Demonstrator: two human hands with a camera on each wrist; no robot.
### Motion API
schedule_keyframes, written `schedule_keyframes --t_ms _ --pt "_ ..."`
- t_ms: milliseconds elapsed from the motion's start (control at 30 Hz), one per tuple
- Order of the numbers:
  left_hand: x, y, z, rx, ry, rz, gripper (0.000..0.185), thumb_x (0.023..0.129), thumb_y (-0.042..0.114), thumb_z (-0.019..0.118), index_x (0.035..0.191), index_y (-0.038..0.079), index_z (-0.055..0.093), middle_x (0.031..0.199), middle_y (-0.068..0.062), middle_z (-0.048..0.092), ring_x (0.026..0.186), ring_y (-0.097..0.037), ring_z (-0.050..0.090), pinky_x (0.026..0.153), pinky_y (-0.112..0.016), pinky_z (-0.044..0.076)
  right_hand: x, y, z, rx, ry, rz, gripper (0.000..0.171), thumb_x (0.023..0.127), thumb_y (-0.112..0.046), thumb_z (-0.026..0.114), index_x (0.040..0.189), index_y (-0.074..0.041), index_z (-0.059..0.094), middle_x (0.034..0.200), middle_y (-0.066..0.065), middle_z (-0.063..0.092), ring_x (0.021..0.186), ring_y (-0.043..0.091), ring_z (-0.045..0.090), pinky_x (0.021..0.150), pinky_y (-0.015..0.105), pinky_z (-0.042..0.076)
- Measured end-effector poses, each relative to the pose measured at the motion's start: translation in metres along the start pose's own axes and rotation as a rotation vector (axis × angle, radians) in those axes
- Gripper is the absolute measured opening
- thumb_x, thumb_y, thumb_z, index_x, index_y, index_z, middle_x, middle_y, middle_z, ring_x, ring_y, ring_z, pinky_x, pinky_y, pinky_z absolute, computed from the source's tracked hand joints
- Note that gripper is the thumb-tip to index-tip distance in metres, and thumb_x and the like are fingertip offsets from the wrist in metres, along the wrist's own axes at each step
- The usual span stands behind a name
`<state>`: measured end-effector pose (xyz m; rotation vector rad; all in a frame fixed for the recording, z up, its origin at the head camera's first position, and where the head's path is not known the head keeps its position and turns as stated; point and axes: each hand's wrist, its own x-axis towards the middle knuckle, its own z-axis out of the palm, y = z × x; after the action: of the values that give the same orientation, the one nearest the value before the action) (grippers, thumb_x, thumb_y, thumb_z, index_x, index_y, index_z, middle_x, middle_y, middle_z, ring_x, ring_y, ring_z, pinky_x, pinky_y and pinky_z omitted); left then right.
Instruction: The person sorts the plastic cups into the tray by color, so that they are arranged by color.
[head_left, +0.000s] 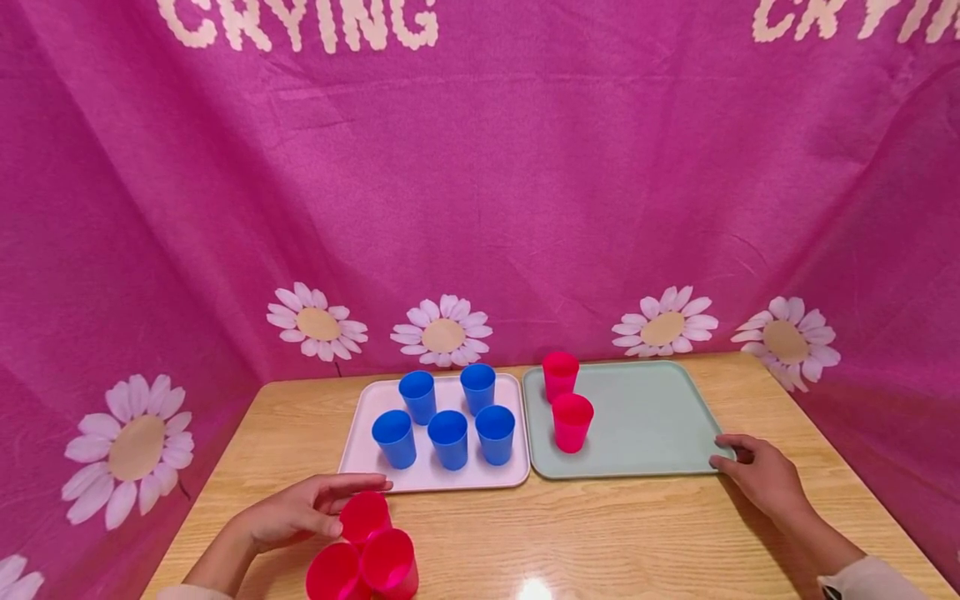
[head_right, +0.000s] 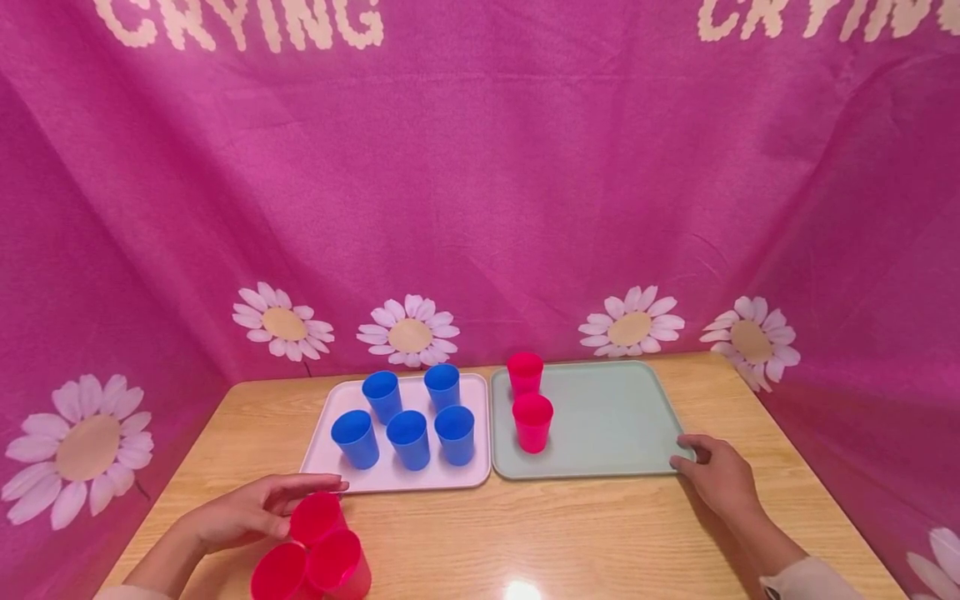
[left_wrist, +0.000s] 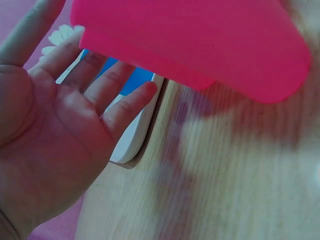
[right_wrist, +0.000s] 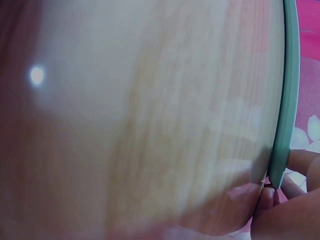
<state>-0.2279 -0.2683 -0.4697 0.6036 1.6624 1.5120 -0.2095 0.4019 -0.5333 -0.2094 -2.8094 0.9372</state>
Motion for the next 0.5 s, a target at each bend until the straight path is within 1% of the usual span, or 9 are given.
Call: schedule_keyframes --t_ms 133,267,367,500 --pt "0.006 0.0 -0.007 0.004 -0.054 -0.014 0.067 0.096 0.001 0.065 0.157 0.004 0.039 0.156 -0.026 0.043 0.132 -0.021 0.055 0.104 -0.036 0.051 -0.001 0.0 0.001 0.001 0.003 -0.001 0.04 0.091 -0.018 0.078 0.12 0.008 0.068 0.114 0.03 0.068 0.093 0.031 0.062 0.076 0.039 0.046" --pt "0.01 0.0 -0.008 0.008 -0.099 -0.018 0.066 0.095 -0.001 0.066 0.155 0.002 0.041 0.153 -0.028 0.046 0.131 -0.023 0.056 0.103 -0.037 0.052 -0.001 0.001 0.001 0.007 0.004 -0.001 0.04 0.091 -0.018 0.077 0.12 0.008 0.068 0.113 0.03 0.068 0.092 0.029 0.061 0.076 0.039 0.046" --pt "0.012 -0.002 -0.008 0.012 -0.11 -0.017 0.064 0.094 -0.001 0.067 0.154 0.002 0.044 0.152 -0.028 0.048 0.131 -0.022 0.057 0.103 -0.037 0.052 -0.001 0.001 0.001 0.007 0.007 0.001 0.039 0.09 -0.017 0.077 0.12 0.008 0.068 0.112 0.03 0.068 0.092 0.03 0.062 0.076 0.039 0.046" --pt "0.013 -0.004 -0.008 0.016 -0.103 -0.014 0.061 0.095 -0.001 0.067 0.152 -0.001 0.045 0.149 -0.029 0.05 0.129 -0.022 0.059 0.102 -0.036 0.053 -0.001 0.0 0.0 0.002 0.009 0.0 0.04 0.09 -0.017 0.077 0.12 0.008 0.068 0.111 0.03 0.068 0.093 0.031 0.062 0.076 0.039 0.045"
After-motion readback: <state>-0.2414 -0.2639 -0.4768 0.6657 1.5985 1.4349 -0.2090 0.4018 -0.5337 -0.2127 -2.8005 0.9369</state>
